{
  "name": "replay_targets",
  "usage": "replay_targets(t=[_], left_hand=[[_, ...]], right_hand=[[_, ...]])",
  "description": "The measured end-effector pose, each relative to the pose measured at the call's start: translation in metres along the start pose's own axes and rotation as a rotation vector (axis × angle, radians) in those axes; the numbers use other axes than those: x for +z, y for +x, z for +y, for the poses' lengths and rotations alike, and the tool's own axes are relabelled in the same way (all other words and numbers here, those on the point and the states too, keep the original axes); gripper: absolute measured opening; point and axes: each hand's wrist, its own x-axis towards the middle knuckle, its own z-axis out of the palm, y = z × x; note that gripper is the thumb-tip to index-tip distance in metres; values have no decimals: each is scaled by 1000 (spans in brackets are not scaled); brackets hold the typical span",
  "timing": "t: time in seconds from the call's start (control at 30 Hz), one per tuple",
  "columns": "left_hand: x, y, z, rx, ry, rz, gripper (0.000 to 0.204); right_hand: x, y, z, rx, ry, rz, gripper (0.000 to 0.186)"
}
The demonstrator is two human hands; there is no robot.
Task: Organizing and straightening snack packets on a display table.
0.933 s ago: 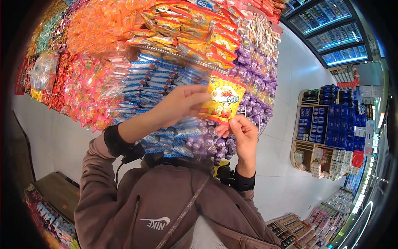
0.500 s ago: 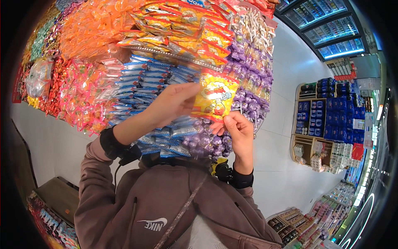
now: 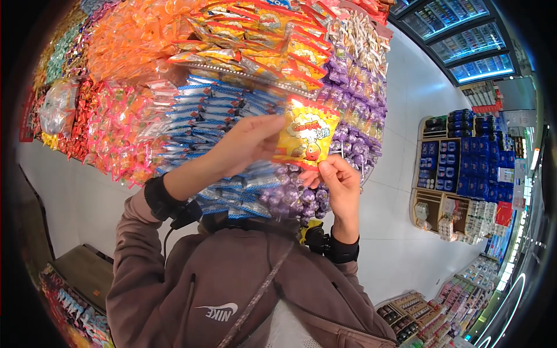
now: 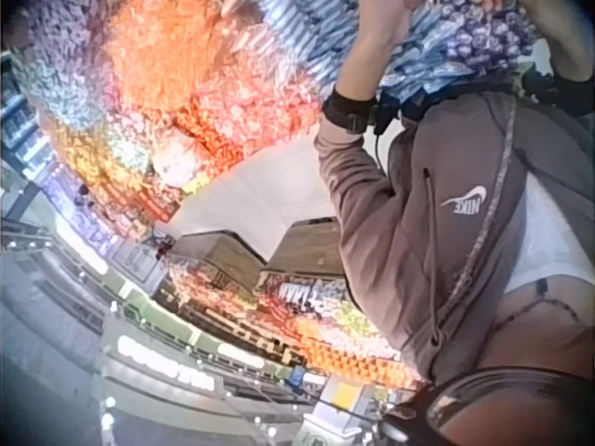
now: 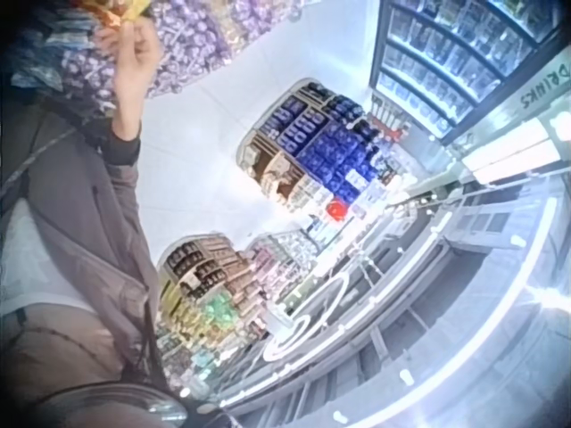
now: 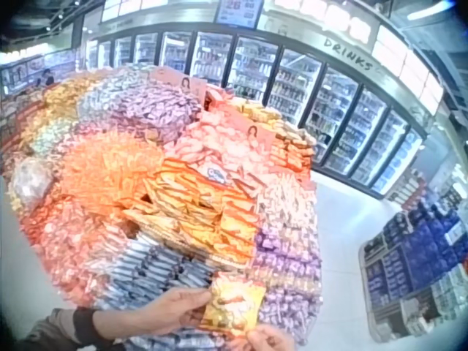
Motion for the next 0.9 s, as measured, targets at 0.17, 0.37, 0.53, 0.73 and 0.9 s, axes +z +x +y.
replay_targets(t=[0.17,0.37,0.53,0.73,0.9], left_hand=[[-1,2,-1,7,-11,-1,32],[2,0,2,16,-28,-37,32],[1,1,0,19,-28,-33,32],[2,0,1,4,-13,-15,31],[1,2,0,0,-11,-26,31]], right_hand=[[-1,1,-1,-8,-1,-6,20],[-1,1,-1,-4,8,-9,20],[-1,1,0,1,-1,-6,21],[0,0,-1,8,-6,-2,20],[-1,0,-2,0,-4,-3,20]])
